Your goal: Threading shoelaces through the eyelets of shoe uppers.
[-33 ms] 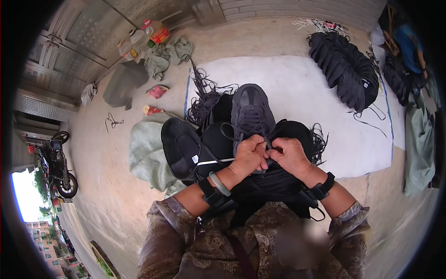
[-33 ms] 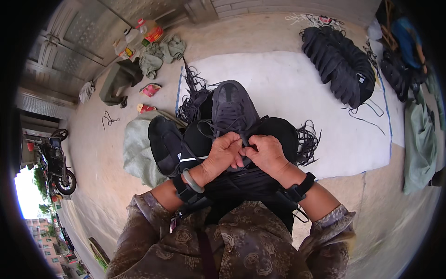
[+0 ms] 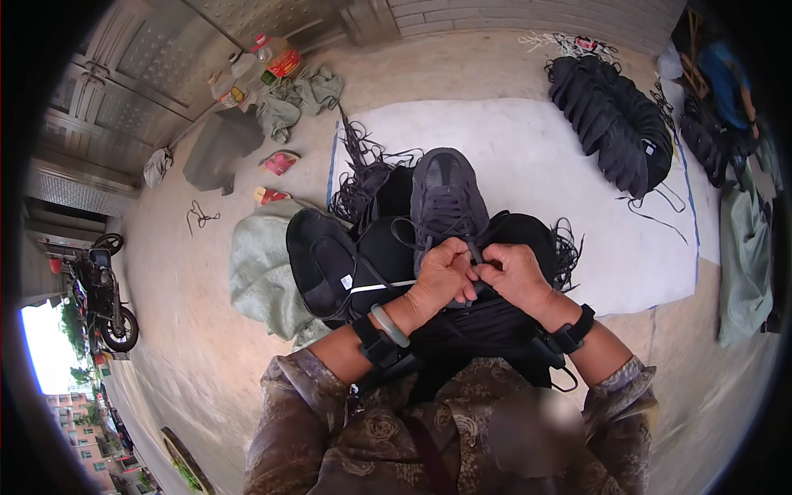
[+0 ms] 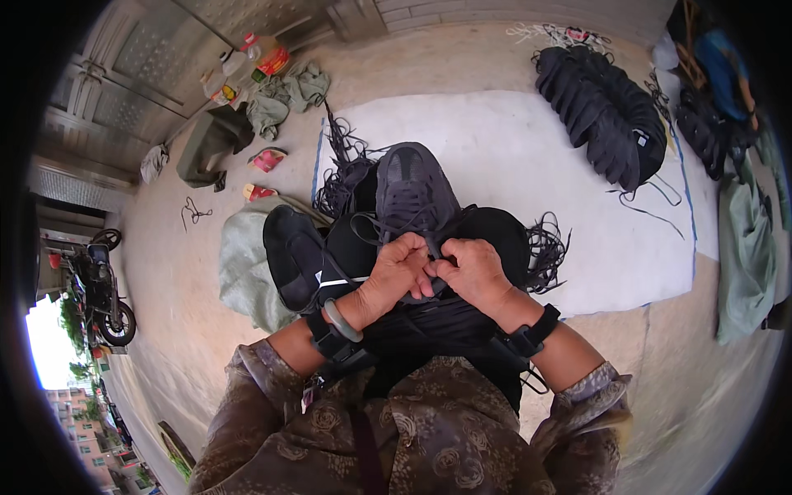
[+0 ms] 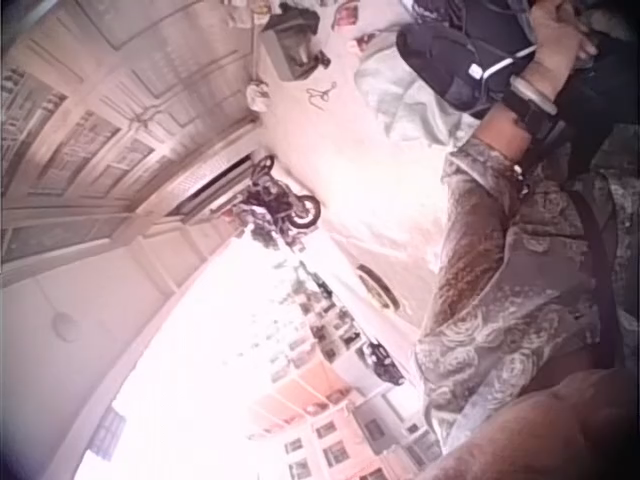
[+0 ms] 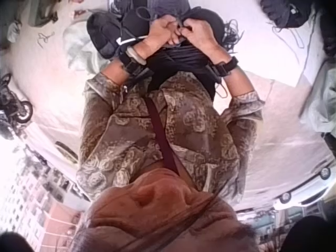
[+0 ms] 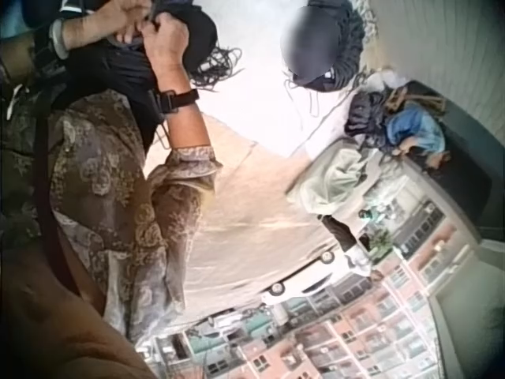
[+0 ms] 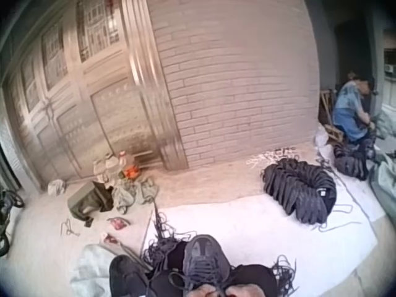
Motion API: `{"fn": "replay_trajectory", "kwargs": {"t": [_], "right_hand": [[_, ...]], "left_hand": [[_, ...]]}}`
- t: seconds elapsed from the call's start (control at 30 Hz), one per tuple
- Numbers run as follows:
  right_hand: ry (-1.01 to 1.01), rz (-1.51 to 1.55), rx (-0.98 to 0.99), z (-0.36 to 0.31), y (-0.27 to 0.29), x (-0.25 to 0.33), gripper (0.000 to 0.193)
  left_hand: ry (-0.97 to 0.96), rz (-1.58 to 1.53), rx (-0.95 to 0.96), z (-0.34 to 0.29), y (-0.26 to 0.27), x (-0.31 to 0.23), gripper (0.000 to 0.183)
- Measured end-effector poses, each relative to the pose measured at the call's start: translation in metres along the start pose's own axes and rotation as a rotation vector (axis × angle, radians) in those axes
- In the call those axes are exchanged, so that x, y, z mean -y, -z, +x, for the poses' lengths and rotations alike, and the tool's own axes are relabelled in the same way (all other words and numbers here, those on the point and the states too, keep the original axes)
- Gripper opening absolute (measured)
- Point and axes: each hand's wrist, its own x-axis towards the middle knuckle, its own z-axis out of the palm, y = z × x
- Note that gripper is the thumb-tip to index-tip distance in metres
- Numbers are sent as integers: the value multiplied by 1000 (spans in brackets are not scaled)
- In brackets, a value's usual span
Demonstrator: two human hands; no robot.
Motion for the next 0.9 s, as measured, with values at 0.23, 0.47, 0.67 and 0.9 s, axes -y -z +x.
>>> {"fn": "replay_trajectory", "kwargs": {"t": [0.23, 0.47, 0.67, 0.9], "right_hand": [[-53, 18, 86, 3, 5, -2, 9], [-236, 252, 125, -1, 10, -8, 14], [-307, 326, 202, 4, 13, -9, 13], [-429, 335, 280, 12, 15, 2, 20]], "left_hand": [[62, 12, 25, 1, 4, -3, 9], [136, 424, 289, -52, 68, -26, 8], [252, 421, 236, -82, 110, -22, 5], [-122, 192, -227, -77, 133, -5, 9]]}}
